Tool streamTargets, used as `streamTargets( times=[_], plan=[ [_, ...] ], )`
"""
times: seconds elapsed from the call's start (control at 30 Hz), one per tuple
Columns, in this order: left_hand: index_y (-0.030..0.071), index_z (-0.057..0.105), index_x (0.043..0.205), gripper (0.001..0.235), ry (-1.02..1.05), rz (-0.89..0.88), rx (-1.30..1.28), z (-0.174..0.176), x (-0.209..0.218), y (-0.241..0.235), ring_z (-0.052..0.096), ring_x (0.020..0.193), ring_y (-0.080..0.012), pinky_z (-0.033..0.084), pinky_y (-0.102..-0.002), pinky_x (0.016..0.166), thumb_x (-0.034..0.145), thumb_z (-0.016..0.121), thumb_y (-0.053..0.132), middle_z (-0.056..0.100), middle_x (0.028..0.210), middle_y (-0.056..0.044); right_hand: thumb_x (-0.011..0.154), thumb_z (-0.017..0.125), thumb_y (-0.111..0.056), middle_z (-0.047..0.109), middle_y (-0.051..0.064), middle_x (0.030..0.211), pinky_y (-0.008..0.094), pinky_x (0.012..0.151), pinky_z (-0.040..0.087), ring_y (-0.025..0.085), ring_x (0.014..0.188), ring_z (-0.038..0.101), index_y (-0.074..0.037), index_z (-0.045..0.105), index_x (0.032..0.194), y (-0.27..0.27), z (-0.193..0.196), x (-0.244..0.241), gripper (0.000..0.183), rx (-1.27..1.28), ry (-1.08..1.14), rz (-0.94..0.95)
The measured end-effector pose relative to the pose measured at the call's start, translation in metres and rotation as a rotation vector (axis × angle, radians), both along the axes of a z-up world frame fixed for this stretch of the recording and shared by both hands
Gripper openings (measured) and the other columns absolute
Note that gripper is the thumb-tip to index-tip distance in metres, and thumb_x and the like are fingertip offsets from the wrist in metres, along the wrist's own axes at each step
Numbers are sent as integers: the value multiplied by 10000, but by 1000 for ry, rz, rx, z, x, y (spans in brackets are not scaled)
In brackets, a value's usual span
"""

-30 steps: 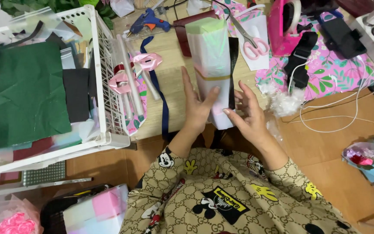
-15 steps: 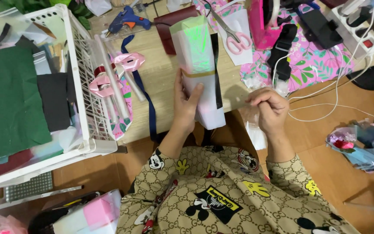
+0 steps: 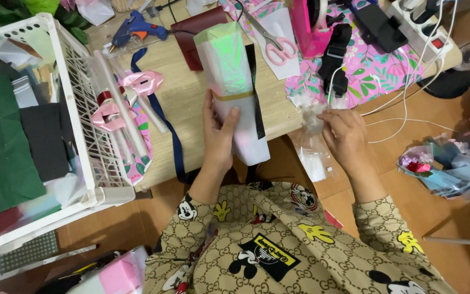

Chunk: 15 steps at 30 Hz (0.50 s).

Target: Sorting and organizing various types of wrapping paper and decorative floral supplies at a workspace.

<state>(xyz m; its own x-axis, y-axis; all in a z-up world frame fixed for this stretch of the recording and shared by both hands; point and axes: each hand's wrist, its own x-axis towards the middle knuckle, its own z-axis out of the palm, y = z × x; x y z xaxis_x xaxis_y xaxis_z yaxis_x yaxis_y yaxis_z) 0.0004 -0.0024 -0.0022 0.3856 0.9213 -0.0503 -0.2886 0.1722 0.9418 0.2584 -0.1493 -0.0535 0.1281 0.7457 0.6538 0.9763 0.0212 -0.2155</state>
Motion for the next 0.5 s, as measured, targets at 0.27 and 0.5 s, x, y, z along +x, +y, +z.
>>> streamTargets(
  times=[0.27,0.5],
  plan=[
    [118,107,1630,917,16,-2,-12,-2,0,-3,344,1421,-351,320,-529,1186,954,694,320,291,1556,-198,937,776,-123,720,123,1212,492,987,462,392,1127,622,-138,772,1111,9,-27,3,175,47,123,85],
    [118,112,1629,917,2,0,-20,-4,-3,-3,355,1407,-340,332,-519,1178,952,692,329,297,1554,-192,1046,693,-127,709,139,1235,501,1041,438,409,1193,614,-118,760,1119,5,-31,4,100,184,267,86]
  ],
)
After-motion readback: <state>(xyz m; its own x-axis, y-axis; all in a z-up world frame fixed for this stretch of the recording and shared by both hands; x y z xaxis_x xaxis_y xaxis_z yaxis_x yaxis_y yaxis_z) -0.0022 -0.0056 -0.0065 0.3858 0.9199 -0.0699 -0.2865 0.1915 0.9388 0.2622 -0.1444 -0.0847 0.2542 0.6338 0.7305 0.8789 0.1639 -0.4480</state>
